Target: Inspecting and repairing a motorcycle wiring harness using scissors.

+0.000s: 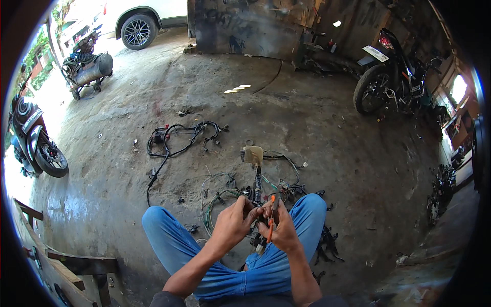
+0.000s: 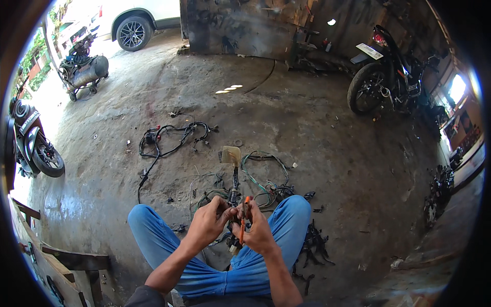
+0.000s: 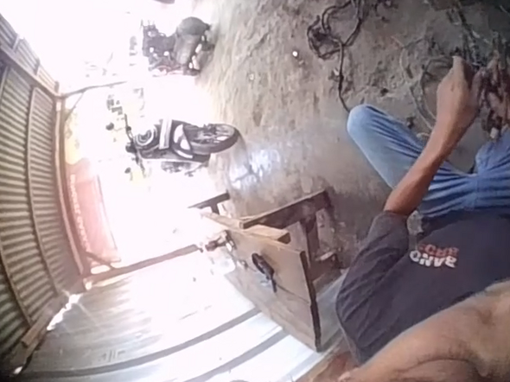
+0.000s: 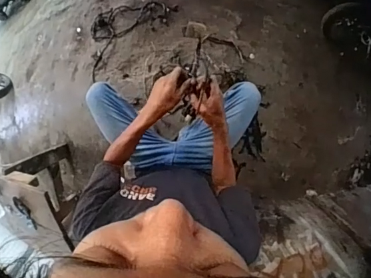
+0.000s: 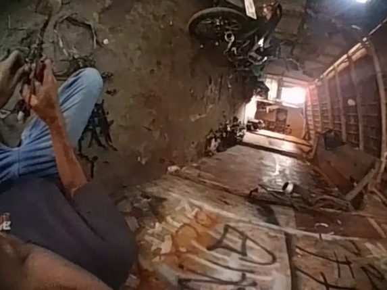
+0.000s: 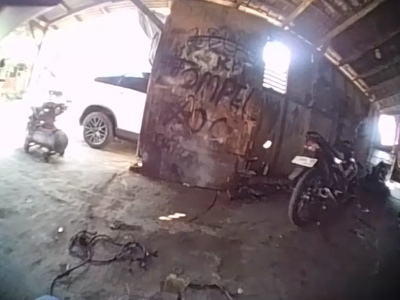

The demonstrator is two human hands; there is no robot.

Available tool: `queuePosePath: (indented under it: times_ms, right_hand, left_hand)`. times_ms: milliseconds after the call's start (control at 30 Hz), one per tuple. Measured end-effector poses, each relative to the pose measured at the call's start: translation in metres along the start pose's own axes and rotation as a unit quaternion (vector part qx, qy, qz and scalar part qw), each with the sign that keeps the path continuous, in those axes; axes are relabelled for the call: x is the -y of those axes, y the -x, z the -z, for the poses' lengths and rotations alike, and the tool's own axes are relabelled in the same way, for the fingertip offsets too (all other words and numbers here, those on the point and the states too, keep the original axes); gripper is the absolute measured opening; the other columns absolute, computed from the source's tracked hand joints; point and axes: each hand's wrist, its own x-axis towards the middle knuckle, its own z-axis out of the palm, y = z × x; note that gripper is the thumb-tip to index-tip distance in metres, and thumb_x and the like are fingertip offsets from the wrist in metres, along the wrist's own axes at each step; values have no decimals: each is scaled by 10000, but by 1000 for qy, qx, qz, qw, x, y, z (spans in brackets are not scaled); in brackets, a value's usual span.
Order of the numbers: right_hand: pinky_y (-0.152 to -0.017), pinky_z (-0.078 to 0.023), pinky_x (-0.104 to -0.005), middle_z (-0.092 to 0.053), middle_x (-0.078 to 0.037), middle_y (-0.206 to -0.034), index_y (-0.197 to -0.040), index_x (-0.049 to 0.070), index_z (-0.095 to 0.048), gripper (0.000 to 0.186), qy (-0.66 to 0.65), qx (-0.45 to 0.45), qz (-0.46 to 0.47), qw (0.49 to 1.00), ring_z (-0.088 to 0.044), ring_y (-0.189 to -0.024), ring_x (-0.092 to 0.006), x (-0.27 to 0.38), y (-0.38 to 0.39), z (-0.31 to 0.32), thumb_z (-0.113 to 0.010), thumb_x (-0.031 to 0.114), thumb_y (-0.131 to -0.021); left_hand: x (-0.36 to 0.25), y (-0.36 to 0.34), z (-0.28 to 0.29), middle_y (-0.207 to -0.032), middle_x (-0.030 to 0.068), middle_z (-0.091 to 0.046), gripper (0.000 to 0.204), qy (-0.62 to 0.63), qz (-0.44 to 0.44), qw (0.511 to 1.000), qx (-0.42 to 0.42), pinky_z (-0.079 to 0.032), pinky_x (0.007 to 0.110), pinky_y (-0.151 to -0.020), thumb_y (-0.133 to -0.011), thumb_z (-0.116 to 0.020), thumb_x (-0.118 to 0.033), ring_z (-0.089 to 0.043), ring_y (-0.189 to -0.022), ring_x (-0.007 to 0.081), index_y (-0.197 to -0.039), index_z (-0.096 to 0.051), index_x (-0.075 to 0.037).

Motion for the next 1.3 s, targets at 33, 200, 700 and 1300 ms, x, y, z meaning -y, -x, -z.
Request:
queuePosePath:
  times_ms: [33, 200, 700, 1300]
  right_hand:
    - [-922, -432, -286, -443, -22, -960, -976, 97, -420, 379, 39, -6, -8, 999, -500, -972, -130, 5, 0, -1, -700, -64, -779]
    - [-885, -423, -266, -457, -16, -955, -968, 84, -431, 361, 89, -16, 2, 996, -492, -921, -120, -6, 4, 0, -710, -42, -778]
    - [-862, -412, -269, -421, 0, -901, -964, 121, -435, 444, -312, -157, 18, 937, -458, -898, -102, 6, 14, -18, -743, -24, -679]
    - [-677, -489, -295, -418, -12, -884, -969, 100, -422, 404, -357, -103, -21, 928, -564, -757, -149, 15, 6, -9, -736, 7, -732]
  left_hand:
    - [-4, 3, -4, -804, 187, -673, 291, 5, 30, 999, -25, -507, 399, -658, -954, -671, -258, -667, -724, 343, -1002, -583, 14]
    - [-13, 6, -15, -838, 220, -689, 215, 113, 139, 982, -59, -514, 419, -681, -959, -643, -193, -693, -786, 385, -1002, -604, 14]
    - [-8, 26, -35, -709, 29, -561, 145, 208, 63, 964, -152, -418, 273, -569, -978, -605, -117, -477, -633, 82, -964, -549, 16]
    - [3, 31, -23, -1047, 115, -627, 233, 197, 22, 975, -104, -490, 321, -894, -961, -669, -170, -621, -967, 198, -1083, -602, 16]
